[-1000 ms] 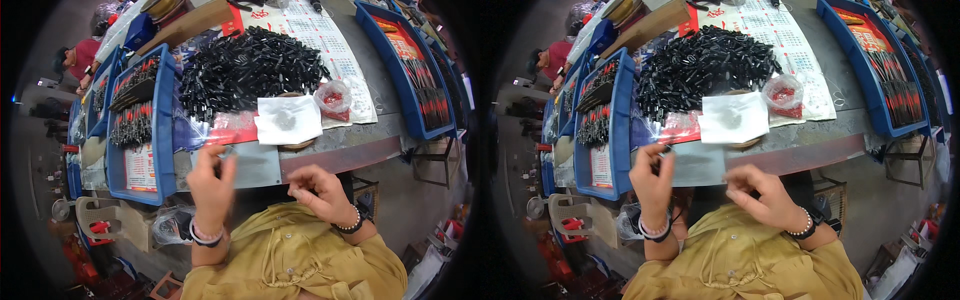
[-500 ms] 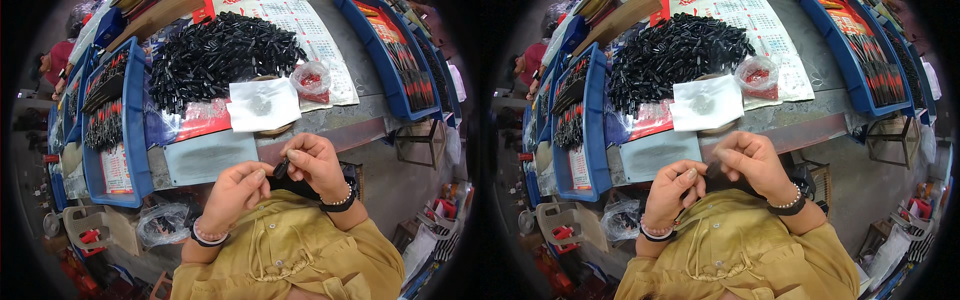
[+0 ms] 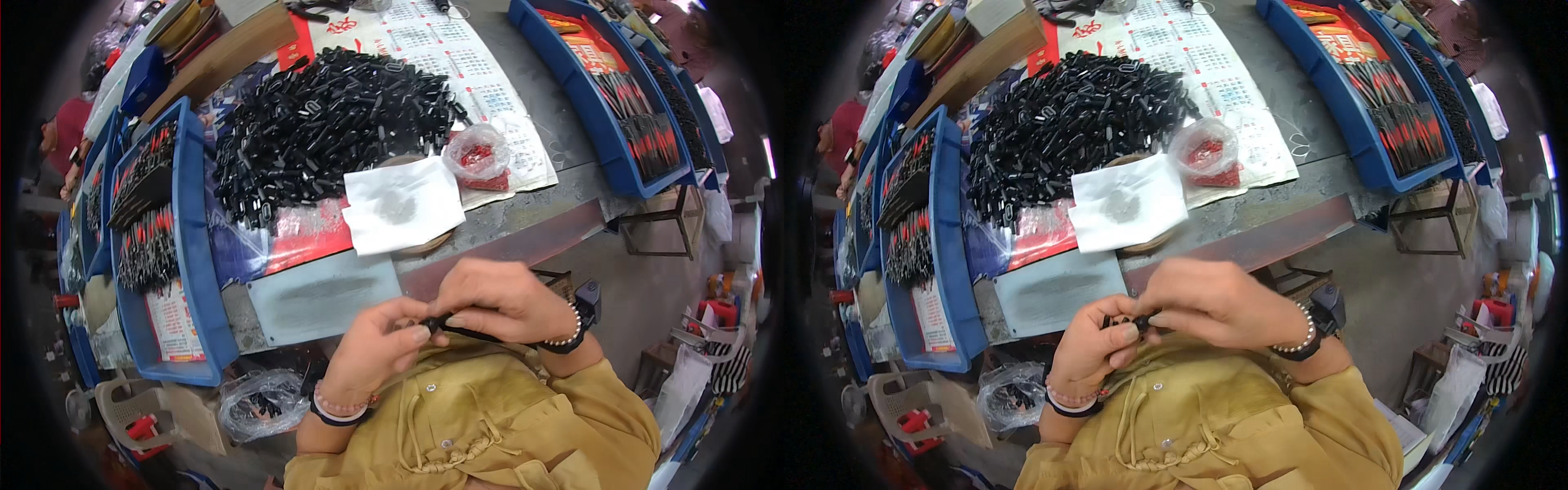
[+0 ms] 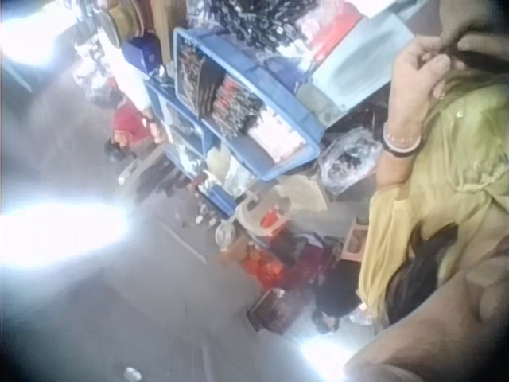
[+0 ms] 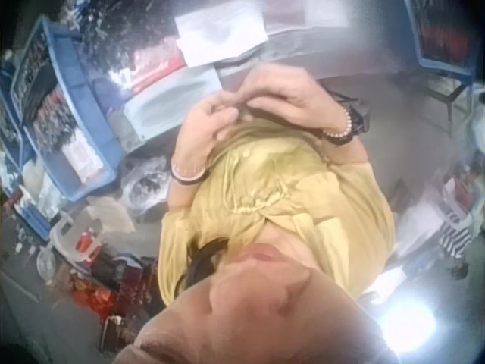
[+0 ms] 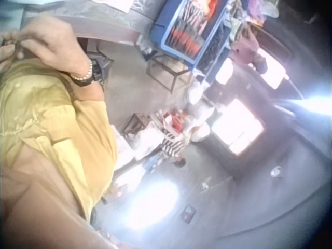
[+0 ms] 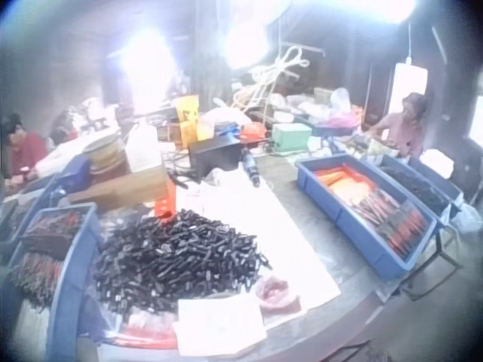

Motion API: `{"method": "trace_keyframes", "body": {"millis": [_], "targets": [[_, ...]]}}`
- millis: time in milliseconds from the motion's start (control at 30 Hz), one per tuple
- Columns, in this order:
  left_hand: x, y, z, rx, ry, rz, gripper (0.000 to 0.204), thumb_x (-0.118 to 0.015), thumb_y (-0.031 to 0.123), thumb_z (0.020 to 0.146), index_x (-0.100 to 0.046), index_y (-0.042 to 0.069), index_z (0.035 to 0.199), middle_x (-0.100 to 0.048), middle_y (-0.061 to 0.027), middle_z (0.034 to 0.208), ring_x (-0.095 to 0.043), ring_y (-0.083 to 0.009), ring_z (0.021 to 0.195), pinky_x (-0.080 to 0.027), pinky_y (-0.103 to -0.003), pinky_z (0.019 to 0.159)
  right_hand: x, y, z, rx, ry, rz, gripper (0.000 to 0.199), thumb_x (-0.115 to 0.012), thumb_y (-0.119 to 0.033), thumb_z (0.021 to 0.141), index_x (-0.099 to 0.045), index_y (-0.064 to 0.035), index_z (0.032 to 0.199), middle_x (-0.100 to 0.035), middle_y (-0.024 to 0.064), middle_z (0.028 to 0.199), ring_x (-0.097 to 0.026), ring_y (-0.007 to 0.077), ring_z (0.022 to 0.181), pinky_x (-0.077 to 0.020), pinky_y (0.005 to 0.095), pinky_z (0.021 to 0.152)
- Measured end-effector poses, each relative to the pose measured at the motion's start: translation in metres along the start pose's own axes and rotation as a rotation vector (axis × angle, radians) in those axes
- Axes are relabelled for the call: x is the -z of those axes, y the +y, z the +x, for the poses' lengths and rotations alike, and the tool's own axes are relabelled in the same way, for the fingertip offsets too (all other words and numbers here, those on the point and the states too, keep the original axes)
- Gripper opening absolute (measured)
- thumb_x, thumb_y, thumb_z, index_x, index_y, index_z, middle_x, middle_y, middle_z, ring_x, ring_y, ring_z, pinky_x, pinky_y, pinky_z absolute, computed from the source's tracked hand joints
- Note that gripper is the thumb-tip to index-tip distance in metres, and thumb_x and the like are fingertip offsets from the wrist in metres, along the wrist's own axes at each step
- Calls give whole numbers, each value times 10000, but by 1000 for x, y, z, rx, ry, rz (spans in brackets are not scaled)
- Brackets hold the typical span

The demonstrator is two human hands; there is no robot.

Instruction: The person repeatedly picks a black plastic key housing from a pile, inserts a small red pin into it, and places the assembled unit back on the pile. The process is repeated continuously throughout the clip.

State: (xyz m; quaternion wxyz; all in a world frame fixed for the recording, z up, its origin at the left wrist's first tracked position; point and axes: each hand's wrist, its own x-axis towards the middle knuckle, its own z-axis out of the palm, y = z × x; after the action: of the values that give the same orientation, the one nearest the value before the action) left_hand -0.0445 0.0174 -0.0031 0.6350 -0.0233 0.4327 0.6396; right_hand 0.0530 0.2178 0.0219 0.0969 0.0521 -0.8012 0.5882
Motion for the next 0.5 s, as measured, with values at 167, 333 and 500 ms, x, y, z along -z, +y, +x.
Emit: {"method": "trace_keyframes", "body": {"millis": [167, 333, 500], "targets": [[2, -7, -4, -69, -115, -56, 219, -578, 116, 936, -546, -15, 1108, -667, -200, 933, -451, -51, 490, -378, -159, 480, 50, 14, 25, -156, 338, -436, 100, -642, 12, 797, -642, 26, 895, -637, 113, 826, -623, 243, 744, -488, 304, 680], [-1, -7, -13, -75, -70, 49, 174, -490, 42, 954, -510, 9, 1123, -649, -233, 988, -445, -54, 496, -393, -157, 513, 76, 54, 73, -412, 34, -883, 131, -604, -111, 792, -663, -1, 832, -624, 190, 809, -610, 350, 755, -483, 393, 680], [0, -2, -18, -100, -80, 59, 235, -482, 32, 950, -509, -23, 1176, -654, -205, 1013, -446, -50, 533, -386, -158, 527, 69, 64, 85, -397, 5, -957, 108, -581, -110, 742, -605, -7, 716, -610, 182, 734, -601, 381, 724, -474, 446, 654]]}}
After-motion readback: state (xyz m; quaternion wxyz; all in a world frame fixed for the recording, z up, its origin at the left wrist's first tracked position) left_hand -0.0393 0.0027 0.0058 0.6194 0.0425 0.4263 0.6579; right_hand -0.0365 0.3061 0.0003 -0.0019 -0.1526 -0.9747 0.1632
